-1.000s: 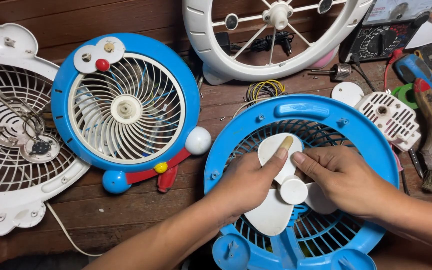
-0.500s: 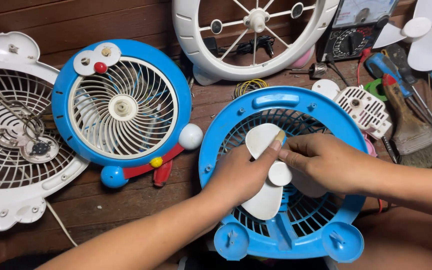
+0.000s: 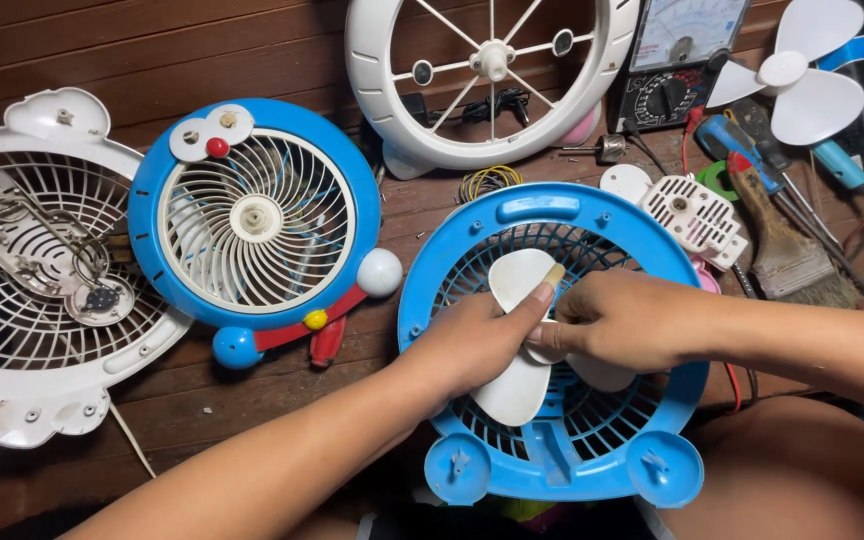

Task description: The person is disassembling a small blue character-themed fan, removing the front grille, the three-blade fan assembly, and then using a screwdriver to remove screws from the rear motor housing.

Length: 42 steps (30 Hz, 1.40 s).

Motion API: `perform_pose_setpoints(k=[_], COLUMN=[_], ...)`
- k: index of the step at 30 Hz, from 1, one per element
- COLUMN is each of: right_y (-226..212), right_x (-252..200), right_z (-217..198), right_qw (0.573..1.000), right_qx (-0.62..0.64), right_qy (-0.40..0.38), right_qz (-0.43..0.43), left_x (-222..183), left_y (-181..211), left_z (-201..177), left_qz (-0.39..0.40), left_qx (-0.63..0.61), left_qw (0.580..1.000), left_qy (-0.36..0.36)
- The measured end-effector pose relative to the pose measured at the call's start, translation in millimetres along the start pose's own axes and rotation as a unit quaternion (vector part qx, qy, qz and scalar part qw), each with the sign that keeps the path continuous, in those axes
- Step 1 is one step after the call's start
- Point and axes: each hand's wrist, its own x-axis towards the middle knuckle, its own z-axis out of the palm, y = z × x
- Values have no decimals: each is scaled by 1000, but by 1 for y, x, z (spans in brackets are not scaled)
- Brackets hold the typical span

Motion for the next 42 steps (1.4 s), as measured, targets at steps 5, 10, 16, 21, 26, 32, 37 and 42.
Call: perform_pose_setpoints(k=[5, 10, 16, 21, 26, 32, 37, 42], right_y=[7, 8, 4, 8, 15, -2, 11, 2], right_x=[16, 10, 10, 16, 29, 18, 26, 22], right_z=[6, 26, 36, 36, 40, 35, 39, 36], right_qw=[1000, 995, 989, 975, 957, 944, 939, 935], right_qx=[23, 97, 124, 166, 240, 294, 313, 329], right_qy=[-12, 6, 76, 147, 162, 150, 141, 134], right_qz=[15, 2, -5, 0, 15, 27, 4, 11], left_x=[11, 15, 5, 12, 21, 24, 21, 23], left_y=[-8, -11, -16, -15, -19, -15, -12, -13], left_z=[1, -1, -2, -8, -12, -11, -14, -17], left_qz=[8, 29, 39, 59, 72, 73, 64, 74], left_qx=[36, 94, 70, 68, 46, 45, 45, 31], left_qw=[999, 995, 997, 996, 996, 996, 997, 997], left_qy=[2, -3, -14, 8, 19, 2, -5, -13])
